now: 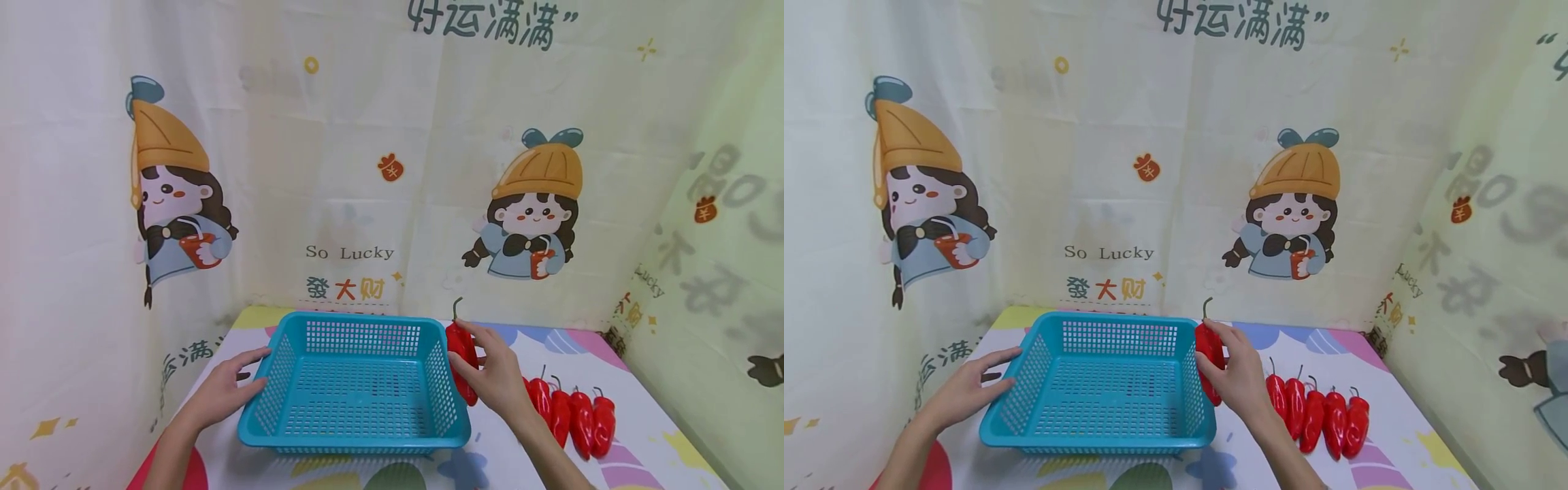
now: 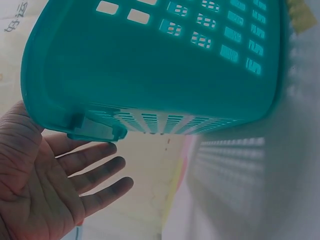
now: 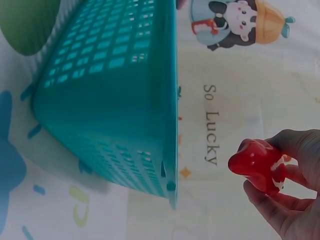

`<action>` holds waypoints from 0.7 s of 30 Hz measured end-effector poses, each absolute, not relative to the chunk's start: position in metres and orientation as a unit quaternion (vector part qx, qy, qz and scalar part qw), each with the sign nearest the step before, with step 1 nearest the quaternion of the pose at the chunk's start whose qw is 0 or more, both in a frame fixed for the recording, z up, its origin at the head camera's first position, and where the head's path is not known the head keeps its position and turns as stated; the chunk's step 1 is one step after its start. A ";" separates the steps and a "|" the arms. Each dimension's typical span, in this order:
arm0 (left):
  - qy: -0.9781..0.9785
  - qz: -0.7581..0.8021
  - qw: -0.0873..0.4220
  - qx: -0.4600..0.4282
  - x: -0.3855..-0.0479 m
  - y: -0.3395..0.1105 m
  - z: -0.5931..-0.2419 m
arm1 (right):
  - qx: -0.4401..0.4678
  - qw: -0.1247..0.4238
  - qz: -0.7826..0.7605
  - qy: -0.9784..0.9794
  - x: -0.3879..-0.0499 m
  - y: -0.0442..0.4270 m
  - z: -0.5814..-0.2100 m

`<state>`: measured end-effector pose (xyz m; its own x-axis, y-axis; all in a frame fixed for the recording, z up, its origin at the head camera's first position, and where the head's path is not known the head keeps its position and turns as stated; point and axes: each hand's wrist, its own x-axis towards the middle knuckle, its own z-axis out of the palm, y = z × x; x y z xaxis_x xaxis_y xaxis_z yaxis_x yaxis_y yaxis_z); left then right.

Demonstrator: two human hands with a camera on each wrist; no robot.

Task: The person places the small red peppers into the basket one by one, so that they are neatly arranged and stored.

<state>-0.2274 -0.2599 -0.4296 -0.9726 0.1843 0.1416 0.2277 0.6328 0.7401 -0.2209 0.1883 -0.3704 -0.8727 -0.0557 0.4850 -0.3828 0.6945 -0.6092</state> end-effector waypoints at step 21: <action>-0.906 -0.409 0.016 -0.106 -0.230 -0.259 -0.431 | 0.142 0.167 0.419 -0.881 -0.232 0.143 -0.376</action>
